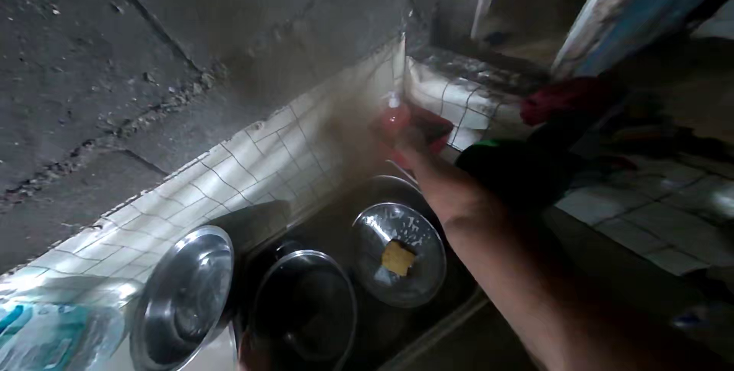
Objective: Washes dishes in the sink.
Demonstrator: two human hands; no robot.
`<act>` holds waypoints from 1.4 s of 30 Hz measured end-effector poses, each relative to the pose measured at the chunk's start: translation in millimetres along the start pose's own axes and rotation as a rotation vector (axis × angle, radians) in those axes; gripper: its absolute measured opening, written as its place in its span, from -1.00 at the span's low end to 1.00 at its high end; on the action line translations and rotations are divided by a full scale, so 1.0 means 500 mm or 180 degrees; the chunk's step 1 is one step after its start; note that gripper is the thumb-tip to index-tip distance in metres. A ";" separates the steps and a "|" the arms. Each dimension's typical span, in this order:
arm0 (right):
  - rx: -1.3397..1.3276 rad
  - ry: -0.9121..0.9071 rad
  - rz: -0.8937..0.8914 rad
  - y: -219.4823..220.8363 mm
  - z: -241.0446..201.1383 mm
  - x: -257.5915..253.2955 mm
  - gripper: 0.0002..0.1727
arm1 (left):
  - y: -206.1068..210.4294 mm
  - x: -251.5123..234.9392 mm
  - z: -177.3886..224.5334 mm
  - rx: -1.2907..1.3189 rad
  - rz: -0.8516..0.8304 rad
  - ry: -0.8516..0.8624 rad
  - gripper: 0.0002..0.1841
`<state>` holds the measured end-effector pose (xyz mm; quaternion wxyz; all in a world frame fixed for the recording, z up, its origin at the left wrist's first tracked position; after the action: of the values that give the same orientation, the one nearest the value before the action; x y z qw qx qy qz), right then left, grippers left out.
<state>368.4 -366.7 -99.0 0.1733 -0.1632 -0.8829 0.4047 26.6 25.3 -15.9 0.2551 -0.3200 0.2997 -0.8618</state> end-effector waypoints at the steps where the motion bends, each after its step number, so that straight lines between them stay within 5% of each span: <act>1: -0.0029 -0.0073 0.0134 -0.020 -0.013 0.015 -0.59 | 0.008 -0.037 -0.014 -0.0272 0.0027 0.0052 -0.44; 3: -0.0141 -0.0244 0.0364 -0.051 -0.041 0.034 -0.54 | 0.038 -0.128 -0.089 -0.0901 0.0244 0.0667 -0.39; 4: -0.0265 -0.0301 0.0399 -0.064 -0.055 0.045 -0.51 | 0.072 -0.178 -0.149 -0.0698 0.1011 0.1344 -0.40; 5: -0.0507 -0.0358 0.0346 -0.069 -0.065 0.063 -0.50 | 0.087 -0.202 -0.170 -0.0727 0.1125 0.1613 -0.35; 9: -0.1688 -0.0585 -0.0702 -0.009 -0.046 0.199 -0.55 | 0.099 -0.126 -0.082 -0.0580 0.0578 0.1802 -0.40; 15: 0.1083 -0.0711 -0.2210 0.135 0.082 0.382 -0.41 | 0.148 -0.035 -0.039 -0.0463 0.0084 0.2243 -0.54; 19: 0.1446 -0.0678 -0.2496 0.154 0.133 0.446 -0.45 | 0.184 0.019 -0.021 -0.0158 -0.0523 0.2190 -0.53; 24: 0.1108 -0.0847 -0.2179 0.076 0.039 0.509 -0.56 | 0.238 0.045 -0.013 0.0921 -0.1388 0.1398 -0.52; 28: 0.1095 -0.1615 -0.2198 0.028 -0.046 0.637 -0.64 | 0.288 0.054 0.000 0.2076 -0.2167 0.0441 -0.35; 32: 0.0262 -0.2088 -0.2421 0.020 -0.082 0.711 -0.51 | 0.302 0.044 0.016 0.3535 -0.2389 0.0160 -0.33; 37: -0.1107 -0.2696 -0.2335 0.066 -0.076 0.703 -0.46 | 0.308 0.040 -0.006 0.4106 -0.2890 0.0104 -0.21; 39: -0.1511 -0.3175 -0.1957 0.037 -0.067 0.712 -0.52 | 0.304 0.037 -0.016 0.4093 -0.2886 0.0088 -0.22; 42: -0.1923 -0.3497 -0.0478 -0.086 -0.014 0.689 -0.63 | 0.281 0.027 -0.032 0.3935 -0.2852 -0.0018 -0.29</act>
<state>59.5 -240.9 -1.8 -0.3313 0.0891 -0.9274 0.1490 41.1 -74.6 -115.9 0.0145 -0.2123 -0.3964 -0.8931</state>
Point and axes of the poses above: each hand's wrist, its own x-axis away from the middle knuckle, its own y-axis out of the palm, z = x × y, the point moved 4 cm from there along -x, towards the middle knuckle, and after that the axes turned 7 degrees about -x, right-handed, at the moved point
